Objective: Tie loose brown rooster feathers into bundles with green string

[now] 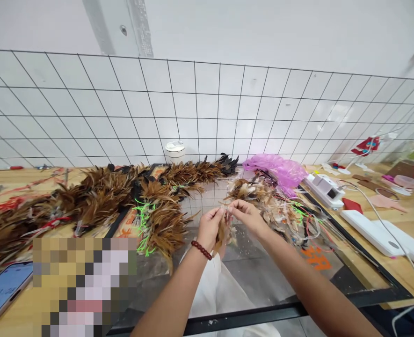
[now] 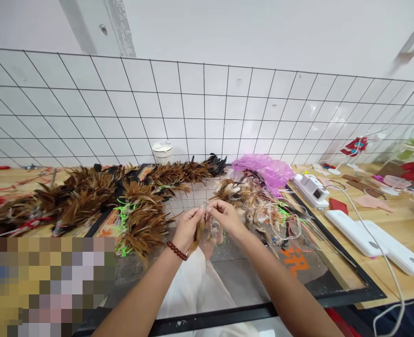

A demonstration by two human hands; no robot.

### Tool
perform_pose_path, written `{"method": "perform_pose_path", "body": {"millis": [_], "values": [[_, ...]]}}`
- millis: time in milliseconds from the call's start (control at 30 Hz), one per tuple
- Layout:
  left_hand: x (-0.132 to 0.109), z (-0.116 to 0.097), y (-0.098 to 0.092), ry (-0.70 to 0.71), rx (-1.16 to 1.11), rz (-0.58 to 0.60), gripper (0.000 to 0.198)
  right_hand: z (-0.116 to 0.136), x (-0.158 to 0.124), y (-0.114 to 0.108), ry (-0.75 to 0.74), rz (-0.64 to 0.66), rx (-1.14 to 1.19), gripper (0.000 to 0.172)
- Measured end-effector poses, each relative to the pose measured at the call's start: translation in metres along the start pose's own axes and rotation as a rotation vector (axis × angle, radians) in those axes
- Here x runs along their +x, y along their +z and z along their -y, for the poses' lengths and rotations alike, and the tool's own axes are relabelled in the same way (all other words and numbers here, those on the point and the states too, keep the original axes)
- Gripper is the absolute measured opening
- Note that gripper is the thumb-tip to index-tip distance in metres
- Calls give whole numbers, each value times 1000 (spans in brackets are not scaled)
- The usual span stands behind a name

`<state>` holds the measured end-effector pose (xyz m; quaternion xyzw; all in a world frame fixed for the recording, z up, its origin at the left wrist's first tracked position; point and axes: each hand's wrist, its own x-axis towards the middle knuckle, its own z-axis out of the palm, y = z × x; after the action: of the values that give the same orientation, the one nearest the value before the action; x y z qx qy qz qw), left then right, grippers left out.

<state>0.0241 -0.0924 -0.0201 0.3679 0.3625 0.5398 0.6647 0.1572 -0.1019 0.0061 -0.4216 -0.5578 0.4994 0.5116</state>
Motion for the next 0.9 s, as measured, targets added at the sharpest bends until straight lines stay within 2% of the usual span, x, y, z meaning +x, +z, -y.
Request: {"method": "perform_pose_path", "body": {"millis": [200,300,433,600,667,767,833,900], "values": [[-4,-1,1,-48,65,38,37,-9,-4,4,17,-22,-18,31],[-3,-3,0,-6,152,85,33,-10,-4,2,-24,-19,-60,29],[-2,-2,-2,52,203,102,34,-9,-4,-1,-50,-97,-98,30],[-6,1,-1,-84,153,232,35,-4,-5,-8,-90,-4,-96,27],[-7,0,-1,-117,112,235,32,0,-2,-15,-135,-21,-200,26],[-4,-3,-2,-85,47,144,30,8,0,-33,-189,-146,-513,20],[-1,-5,-3,-52,13,69,31,13,0,-46,-159,-202,-826,17],[2,-6,-5,-32,-23,11,32,15,-3,-56,-58,-150,-1129,17]]}}
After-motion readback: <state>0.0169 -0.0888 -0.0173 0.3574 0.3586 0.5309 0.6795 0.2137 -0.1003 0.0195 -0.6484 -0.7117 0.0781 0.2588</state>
